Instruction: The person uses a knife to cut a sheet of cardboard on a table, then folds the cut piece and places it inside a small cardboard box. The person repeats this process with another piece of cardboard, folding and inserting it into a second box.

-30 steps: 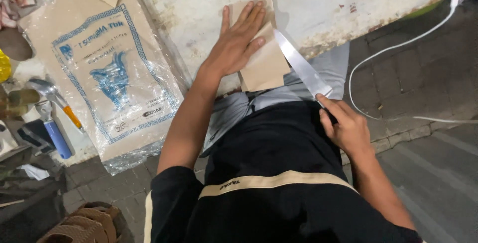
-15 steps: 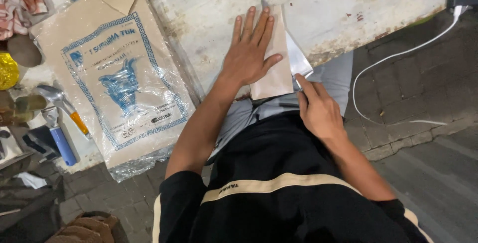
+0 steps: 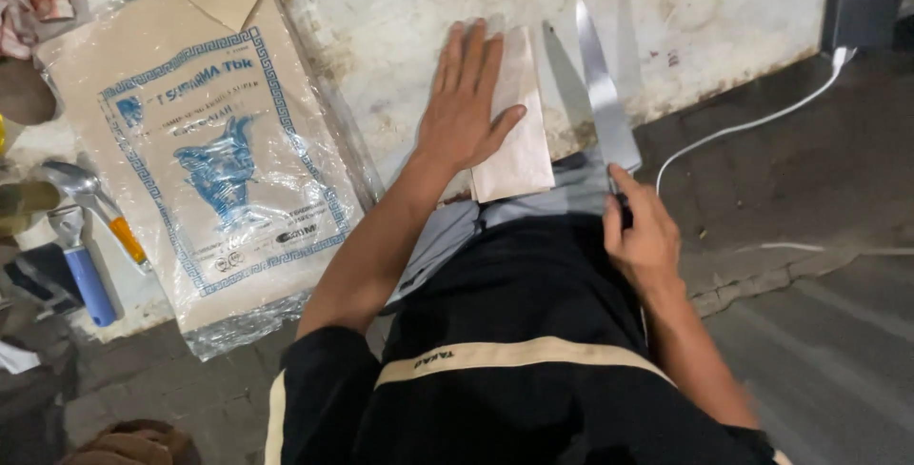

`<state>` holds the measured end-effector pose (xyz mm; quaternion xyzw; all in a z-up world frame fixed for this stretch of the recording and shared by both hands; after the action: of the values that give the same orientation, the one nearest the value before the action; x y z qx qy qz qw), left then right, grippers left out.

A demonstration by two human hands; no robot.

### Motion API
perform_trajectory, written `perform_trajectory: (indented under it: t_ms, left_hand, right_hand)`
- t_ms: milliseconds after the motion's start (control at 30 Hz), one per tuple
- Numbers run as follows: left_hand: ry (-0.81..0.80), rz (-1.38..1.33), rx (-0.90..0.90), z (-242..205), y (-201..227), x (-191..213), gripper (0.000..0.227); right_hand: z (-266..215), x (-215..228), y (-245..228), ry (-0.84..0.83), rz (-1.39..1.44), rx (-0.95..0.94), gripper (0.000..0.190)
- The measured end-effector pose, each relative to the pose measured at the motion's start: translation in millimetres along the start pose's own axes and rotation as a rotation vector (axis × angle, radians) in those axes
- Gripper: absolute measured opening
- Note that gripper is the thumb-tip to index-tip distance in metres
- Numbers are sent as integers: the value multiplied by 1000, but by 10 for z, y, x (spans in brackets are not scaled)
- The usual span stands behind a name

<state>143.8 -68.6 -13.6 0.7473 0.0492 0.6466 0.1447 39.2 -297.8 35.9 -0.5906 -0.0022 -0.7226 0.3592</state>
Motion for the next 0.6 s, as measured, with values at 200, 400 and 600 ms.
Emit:
perform_trajectory:
  t_ms: [200,400,600]
  left_hand:
    - [116,-117,146,102,-322,171,66]
    - [-164,-129,235,203,-538,256,89]
    - [113,-535,85,135,-843,489,16]
  right_hand:
    - [-135,-213,292,0,319,-207,43]
    - [93,-127,304,-39,256,-119,46]
    - [274,-69,277,-28,222,-20,43]
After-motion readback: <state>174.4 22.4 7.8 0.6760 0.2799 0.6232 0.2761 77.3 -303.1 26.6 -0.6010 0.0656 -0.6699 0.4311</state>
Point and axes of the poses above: each hand's wrist, its own z-axis towards the middle knuckle, its own x-axis out of the back of the hand, y = z × x, the point moved 8 cm from there along z, towards the middle knuckle, and after that the axes turned 13 degrees about x, right-handed, at the moved point
